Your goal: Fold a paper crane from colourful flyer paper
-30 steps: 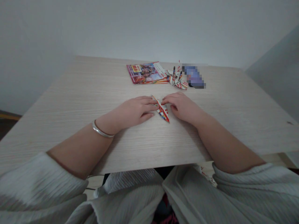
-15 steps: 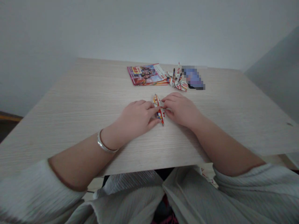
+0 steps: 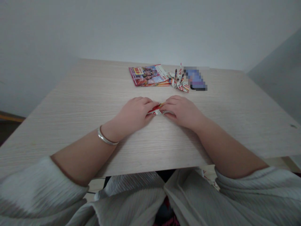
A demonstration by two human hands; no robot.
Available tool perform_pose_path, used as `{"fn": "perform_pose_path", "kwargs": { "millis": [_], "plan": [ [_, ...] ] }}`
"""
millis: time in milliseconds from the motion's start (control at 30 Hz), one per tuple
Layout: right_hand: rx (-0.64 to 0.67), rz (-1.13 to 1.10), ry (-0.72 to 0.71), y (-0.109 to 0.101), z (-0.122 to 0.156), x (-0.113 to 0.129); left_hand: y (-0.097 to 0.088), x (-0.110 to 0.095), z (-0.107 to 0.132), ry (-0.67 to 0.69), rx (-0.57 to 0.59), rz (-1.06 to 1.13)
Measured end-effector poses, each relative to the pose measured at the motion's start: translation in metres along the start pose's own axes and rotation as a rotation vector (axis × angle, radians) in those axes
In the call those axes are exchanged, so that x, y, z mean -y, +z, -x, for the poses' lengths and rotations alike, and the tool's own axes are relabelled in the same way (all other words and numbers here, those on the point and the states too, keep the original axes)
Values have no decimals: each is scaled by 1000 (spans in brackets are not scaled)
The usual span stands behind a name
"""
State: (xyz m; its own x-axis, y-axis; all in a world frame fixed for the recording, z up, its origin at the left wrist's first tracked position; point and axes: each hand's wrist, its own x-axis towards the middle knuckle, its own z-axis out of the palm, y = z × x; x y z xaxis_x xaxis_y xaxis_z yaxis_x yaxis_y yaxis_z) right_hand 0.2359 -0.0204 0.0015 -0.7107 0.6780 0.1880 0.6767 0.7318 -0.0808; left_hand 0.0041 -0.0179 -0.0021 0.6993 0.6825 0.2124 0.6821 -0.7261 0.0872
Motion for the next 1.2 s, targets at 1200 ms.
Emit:
{"fn": "perform_pose_path", "kwargs": {
  "millis": [1200],
  "plan": [
    [-105, -179, 145, 16, -8, 12, 7, 0, -6, 23, -15, 19]
  ]
}}
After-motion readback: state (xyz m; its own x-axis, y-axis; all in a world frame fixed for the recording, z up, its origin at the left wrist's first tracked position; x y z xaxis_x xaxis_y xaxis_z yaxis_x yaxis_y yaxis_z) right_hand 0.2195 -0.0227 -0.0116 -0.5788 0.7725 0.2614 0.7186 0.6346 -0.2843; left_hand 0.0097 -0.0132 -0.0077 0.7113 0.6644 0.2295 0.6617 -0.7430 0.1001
